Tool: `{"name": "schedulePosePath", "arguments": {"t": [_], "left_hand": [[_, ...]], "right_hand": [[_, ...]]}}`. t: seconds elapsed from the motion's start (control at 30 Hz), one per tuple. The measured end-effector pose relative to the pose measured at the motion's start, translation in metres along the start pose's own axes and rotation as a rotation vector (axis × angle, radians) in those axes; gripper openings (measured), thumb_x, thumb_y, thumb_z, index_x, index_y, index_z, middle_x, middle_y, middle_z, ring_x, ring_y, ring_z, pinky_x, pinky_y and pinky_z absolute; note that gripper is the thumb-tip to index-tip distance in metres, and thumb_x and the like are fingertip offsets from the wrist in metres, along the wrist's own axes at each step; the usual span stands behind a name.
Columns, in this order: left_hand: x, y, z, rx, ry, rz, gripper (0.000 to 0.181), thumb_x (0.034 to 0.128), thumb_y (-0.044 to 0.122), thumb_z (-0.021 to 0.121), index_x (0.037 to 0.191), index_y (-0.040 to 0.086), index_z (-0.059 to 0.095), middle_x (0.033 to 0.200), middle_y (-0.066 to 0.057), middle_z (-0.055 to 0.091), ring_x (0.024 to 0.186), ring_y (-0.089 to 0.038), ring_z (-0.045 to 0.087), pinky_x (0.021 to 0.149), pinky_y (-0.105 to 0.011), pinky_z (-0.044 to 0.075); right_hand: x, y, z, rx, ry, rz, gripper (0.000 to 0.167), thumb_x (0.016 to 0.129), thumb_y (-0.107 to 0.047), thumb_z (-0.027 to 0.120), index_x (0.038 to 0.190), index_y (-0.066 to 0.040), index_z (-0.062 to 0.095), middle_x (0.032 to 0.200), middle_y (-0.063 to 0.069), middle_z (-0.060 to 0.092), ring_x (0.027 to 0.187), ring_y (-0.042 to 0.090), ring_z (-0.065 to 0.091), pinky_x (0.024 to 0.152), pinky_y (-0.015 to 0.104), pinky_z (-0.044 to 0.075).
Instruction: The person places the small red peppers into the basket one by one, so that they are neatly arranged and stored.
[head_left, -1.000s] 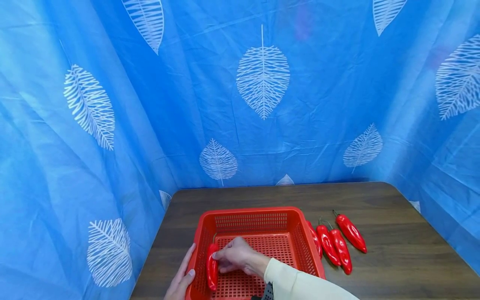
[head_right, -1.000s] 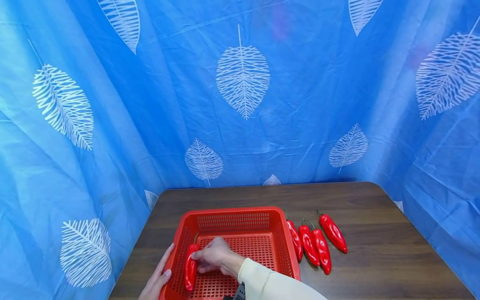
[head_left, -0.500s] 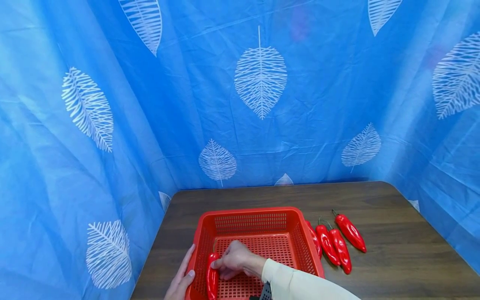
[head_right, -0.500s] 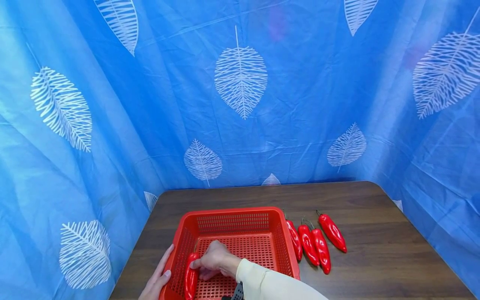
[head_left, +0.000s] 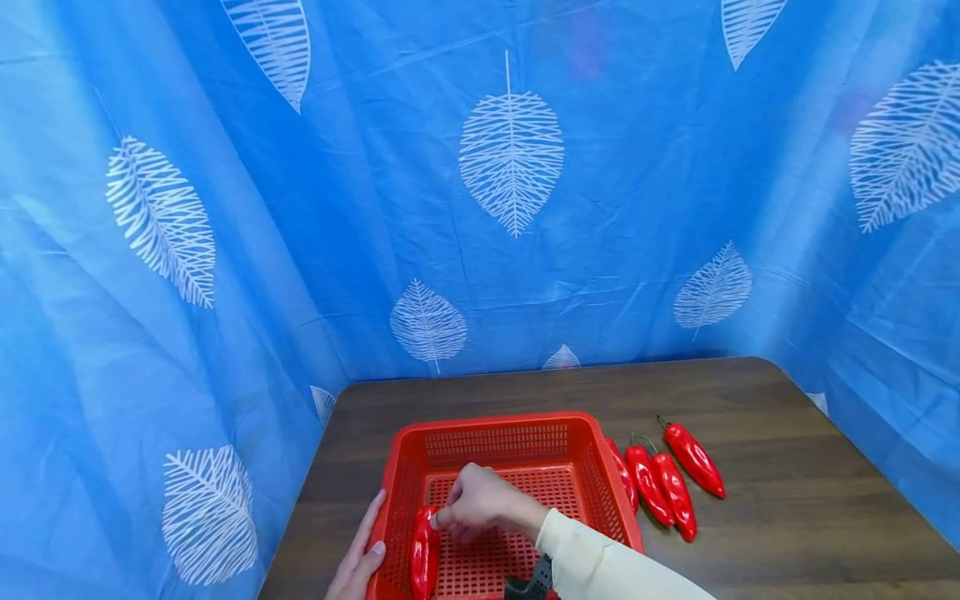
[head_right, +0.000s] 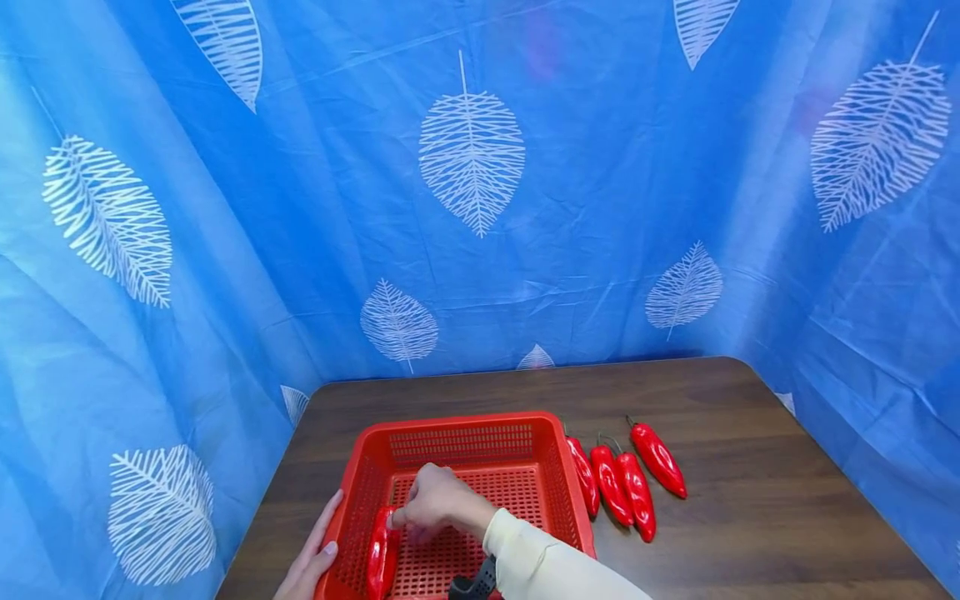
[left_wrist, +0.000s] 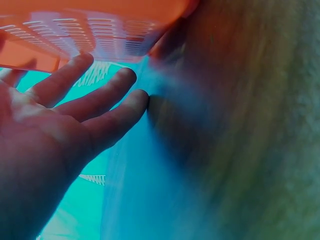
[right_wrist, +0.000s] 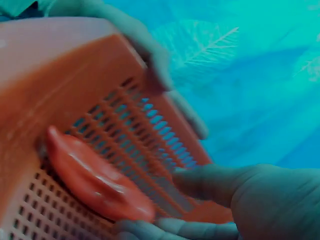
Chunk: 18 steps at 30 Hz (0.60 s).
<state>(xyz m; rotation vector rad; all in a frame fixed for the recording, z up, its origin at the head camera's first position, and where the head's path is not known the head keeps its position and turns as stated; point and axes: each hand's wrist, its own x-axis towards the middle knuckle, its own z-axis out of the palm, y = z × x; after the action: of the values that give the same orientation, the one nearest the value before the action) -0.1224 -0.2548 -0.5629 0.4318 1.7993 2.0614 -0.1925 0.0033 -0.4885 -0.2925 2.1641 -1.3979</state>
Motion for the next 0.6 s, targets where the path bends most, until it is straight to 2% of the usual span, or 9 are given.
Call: {"name": "schedulePosePath", "arguments": {"t": [0.1,0.27,0.47,0.6], "left_hand": [[0.000,0.001,0.000,0.000,0.006,-0.013,0.078,0.1198,0.030,0.036,0.172,0.013,-0.019,0.171,-0.043,-0.016,0.137,0.005,0.049,0.108,-0.028,0.052],[-0.002,0.004,0.000,0.020,0.032,-0.048,0.080,0.1192,0.035,0.038,0.173,0.016,-0.018,0.173,-0.041,-0.013,0.144,-0.011,0.047,0.107,-0.030,0.054],[-0.002,0.005,0.003,0.050,0.072,-0.069,0.081,0.1181,0.036,0.041,0.174,0.017,-0.015,0.174,-0.041,-0.008,0.152,-0.038,0.040,0.107,-0.037,0.053],[-0.001,0.004,0.004,0.050,0.080,-0.081,0.081,0.1180,0.037,0.040,0.175,0.019,-0.014,0.174,-0.042,-0.006,0.153,-0.046,0.037,0.109,-0.044,0.052]], "right_hand": [[-0.004,-0.005,-0.013,0.053,-0.044,-0.032,0.015,0.096,-0.013,0.084,0.091,0.001,0.084,0.087,0.022,0.082,0.085,0.041,0.082,0.076,0.050,0.068],[-0.008,-0.008,-0.036,0.123,-0.129,-0.069,0.022,0.099,-0.016,0.081,0.105,0.004,0.084,0.099,0.024,0.082,0.097,0.043,0.081,0.083,0.051,0.067],[-0.013,-0.013,-0.061,0.163,-0.152,-0.090,0.020,0.099,-0.017,0.081,0.110,0.000,0.084,0.106,0.016,0.084,0.102,0.037,0.082,0.086,0.047,0.067],[-0.020,-0.014,-0.081,0.172,-0.164,-0.087,0.024,0.100,-0.019,0.081,0.115,-0.001,0.083,0.110,0.015,0.083,0.107,0.038,0.081,0.091,0.047,0.066]]}}
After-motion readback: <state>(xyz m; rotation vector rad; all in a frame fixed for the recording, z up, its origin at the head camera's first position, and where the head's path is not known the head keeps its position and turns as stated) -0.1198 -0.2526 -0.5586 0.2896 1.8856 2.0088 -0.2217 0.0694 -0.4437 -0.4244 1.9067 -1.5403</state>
